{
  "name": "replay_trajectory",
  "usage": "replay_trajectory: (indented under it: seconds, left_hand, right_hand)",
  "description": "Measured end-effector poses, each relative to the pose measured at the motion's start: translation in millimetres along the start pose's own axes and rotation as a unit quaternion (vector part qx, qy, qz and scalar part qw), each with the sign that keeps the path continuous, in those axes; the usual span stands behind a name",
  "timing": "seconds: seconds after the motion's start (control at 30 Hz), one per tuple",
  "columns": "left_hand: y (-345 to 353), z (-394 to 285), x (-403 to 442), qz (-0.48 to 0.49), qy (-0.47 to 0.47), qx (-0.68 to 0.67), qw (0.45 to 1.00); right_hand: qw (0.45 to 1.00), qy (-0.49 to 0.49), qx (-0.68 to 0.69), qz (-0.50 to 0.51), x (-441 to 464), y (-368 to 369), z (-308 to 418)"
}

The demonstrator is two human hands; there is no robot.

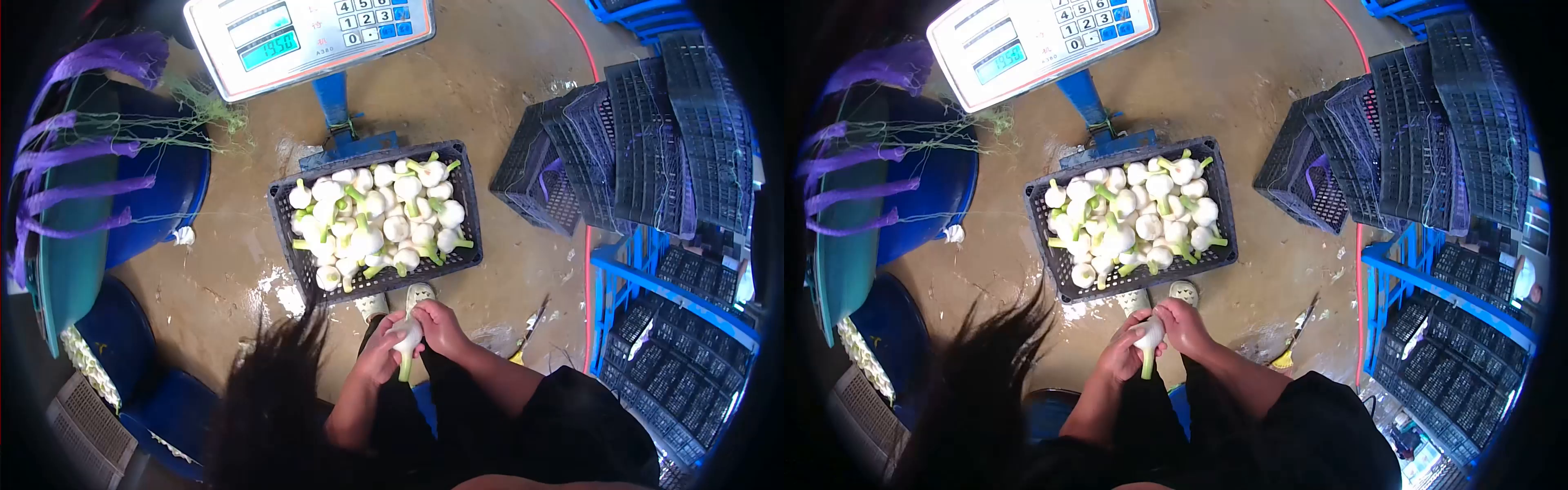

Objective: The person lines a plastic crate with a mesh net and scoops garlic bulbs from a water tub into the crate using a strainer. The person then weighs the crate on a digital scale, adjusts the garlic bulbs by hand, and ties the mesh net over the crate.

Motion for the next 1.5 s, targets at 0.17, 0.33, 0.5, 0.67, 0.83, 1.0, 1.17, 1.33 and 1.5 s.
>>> replay_trajectory:
  seconds: [0.17,0.33,0.5,0.67,0.83,1.0,1.17,1.33,1.5]
  left_hand:
    - [10,32,2,0.060,-0.041,0.029,0.997]
    - [7,20,6,-0.015,0.109,0.285,0.952]
    - [34,13,-28,-0.034,0.154,0.408,0.899]
    - [-68,-20,-119,-0.357,0.260,0.465,0.767]
    - [-220,-4,-365,-0.724,0.291,0.350,0.518]
    - [-312,66,-508,-0.890,0.075,0.316,0.320]
    - [-363,105,-500,-0.865,-0.189,0.342,0.316]
    - [-318,22,-378,-0.807,-0.116,0.505,0.285]
    - [-173,-105,-158,-0.563,0.264,0.688,0.374]
  right_hand:
    - [0.960,-0.139,-0.243,0.003,-11,-18,22]
    - [0.999,-0.038,-0.002,0.033,-25,-22,3]
    - [0.995,-0.058,-0.014,0.082,-31,-1,11]
    - [0.959,-0.020,-0.047,0.279,-43,40,17]
    - [0.765,-0.131,-0.520,0.357,1,72,-69]
    - [0.861,-0.289,-0.417,-0.034,127,78,88]
    - [0.798,-0.354,-0.477,-0.100,213,118,118]
    - [0.706,-0.375,-0.600,0.038,198,120,98]
    - [0.779,-0.345,-0.523,0.037,176,37,65]
Point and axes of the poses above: each hand's wrist, its own x-axis towards the middle knuckle, its own y-axis out of the palm, z = x × y, the point moved 9 cm from there along x, towards the middle knuckle, and after that the axes turned 2 degrees about z, right-handed, at the moved point
